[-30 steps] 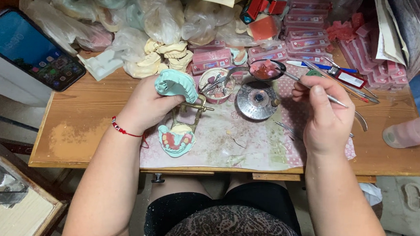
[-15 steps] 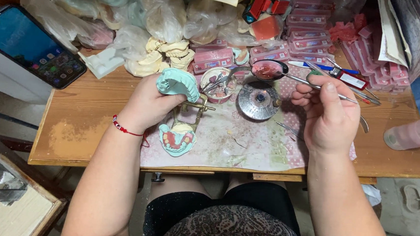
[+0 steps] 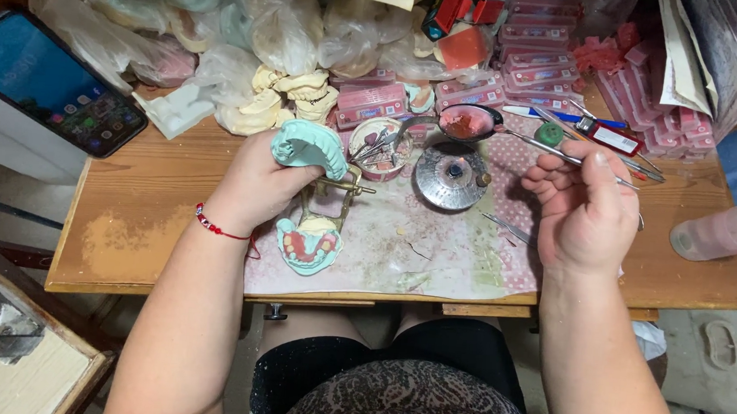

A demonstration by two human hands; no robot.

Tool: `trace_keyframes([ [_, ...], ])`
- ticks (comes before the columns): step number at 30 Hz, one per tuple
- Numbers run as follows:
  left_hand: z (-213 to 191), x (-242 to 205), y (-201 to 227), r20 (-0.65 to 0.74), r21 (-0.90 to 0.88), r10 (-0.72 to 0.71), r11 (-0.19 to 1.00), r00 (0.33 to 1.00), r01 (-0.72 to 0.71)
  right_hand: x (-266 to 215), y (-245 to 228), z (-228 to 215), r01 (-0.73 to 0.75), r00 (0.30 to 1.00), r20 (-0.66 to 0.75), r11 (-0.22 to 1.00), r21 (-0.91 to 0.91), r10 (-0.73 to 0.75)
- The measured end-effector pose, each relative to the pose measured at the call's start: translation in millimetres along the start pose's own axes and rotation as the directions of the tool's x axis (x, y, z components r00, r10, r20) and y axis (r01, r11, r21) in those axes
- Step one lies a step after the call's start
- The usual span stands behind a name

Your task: The person uses a rotary tool to shape a small pink object, then places it into a dental mold. They use a metal tool to apply and smooth pink material onto the teeth of the mold, adjusting the fit and smoothing the surface.

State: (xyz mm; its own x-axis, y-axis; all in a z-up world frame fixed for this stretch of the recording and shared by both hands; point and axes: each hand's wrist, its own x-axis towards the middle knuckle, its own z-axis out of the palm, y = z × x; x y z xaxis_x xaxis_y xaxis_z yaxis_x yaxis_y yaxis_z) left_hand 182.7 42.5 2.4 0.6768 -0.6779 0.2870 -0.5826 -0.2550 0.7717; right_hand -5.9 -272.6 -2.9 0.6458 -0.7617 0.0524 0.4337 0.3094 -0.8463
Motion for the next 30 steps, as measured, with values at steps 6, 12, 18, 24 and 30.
trace_keyframes([
  [6,7.2,-1.0,-4.4,-0.078,-0.012,-0.008,1.000,0.997,0.007,-19.0,1.1,-1.7,-0.054,0.995,0.086,0.998,0.041,0.050],
  [12,10.7,-1.5,13.8,-0.120,-0.111,-0.066,0.992,0.991,0.052,-24.2,10.6,-4.5,-0.149,0.979,0.136,0.988,-0.049,0.154],
  [18,4.9,10.1,54.4,-0.187,-0.063,0.071,0.994,0.980,-0.084,-23.6,11.5,-4.7,-0.123,0.984,0.128,0.992,-0.021,0.125],
  [24,19.5,10.8,46.2,-0.216,-0.365,-0.166,0.928,0.962,0.078,-54.8,13.7,3.7,-0.053,0.967,0.253,0.997,0.047,0.040],
  [30,25.3,10.6,42.1,-0.304,-0.514,-0.210,0.858,0.929,0.026,-113.3,50.3,31.6,-0.046,0.933,0.360,0.993,0.106,0.005],
])
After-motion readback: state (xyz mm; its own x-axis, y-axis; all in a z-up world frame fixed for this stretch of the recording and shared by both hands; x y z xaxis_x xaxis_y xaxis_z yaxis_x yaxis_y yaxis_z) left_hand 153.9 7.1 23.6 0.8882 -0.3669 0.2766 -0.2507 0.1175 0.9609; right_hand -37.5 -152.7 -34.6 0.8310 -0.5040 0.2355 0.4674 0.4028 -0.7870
